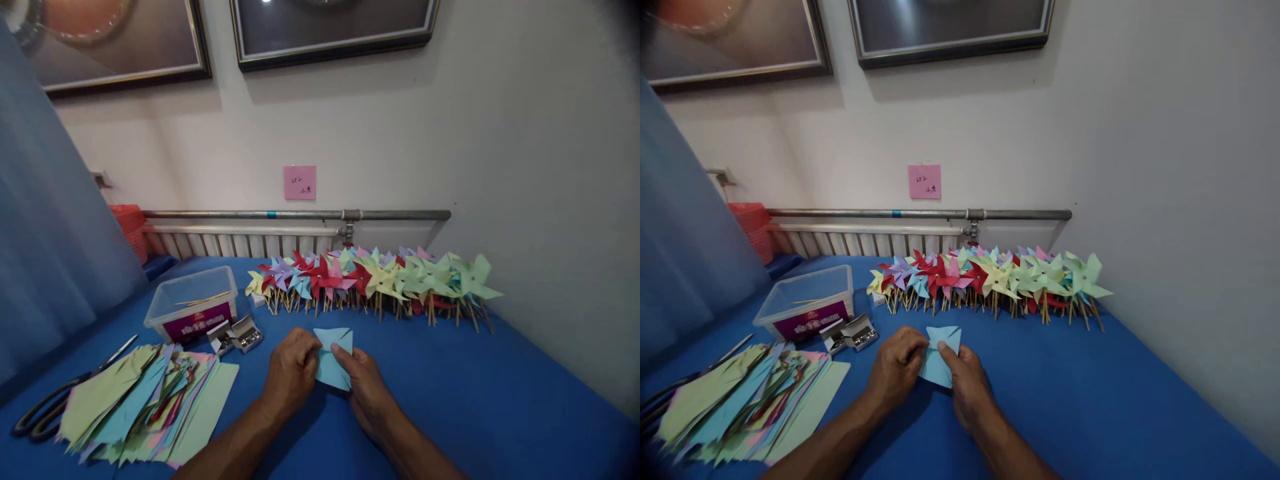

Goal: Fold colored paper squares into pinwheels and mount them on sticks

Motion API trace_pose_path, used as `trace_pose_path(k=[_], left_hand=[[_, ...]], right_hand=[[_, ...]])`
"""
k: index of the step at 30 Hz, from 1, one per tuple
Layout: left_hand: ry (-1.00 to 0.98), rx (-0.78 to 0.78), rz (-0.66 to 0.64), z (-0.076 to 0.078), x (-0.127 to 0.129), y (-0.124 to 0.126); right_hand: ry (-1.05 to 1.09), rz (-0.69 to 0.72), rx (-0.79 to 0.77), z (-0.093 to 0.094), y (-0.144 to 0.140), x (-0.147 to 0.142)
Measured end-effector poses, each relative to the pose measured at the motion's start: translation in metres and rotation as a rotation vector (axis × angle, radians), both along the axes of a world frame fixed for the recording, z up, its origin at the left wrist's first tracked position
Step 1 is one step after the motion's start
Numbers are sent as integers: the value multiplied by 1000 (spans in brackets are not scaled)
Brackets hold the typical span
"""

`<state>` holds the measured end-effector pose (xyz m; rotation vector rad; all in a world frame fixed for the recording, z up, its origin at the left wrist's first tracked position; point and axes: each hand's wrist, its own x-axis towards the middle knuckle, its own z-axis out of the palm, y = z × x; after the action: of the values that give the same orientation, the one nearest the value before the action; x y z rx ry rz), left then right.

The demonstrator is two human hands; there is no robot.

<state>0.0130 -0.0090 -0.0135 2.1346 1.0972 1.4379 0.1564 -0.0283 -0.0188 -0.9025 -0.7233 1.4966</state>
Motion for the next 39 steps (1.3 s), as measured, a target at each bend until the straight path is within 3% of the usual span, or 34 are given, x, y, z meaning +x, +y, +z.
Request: trace_pose_path(k=[5, 9, 16, 21, 39], left_hand=[[45, 35, 0, -3, -1, 1], [29, -62, -8, 2, 0, -1], [-337, -673, 6, 12, 1, 5], [-441, -902, -107, 9, 2, 11], [-502, -905, -68, -3, 2, 15]], right_hand=[[-72, -42, 12, -7, 3, 2], [-228, -98, 65, -11, 7, 6], [-552, -141, 153, -4, 8, 12], [-629, -76, 184, -1, 4, 9], [-537, -3, 177, -11, 7, 9]])
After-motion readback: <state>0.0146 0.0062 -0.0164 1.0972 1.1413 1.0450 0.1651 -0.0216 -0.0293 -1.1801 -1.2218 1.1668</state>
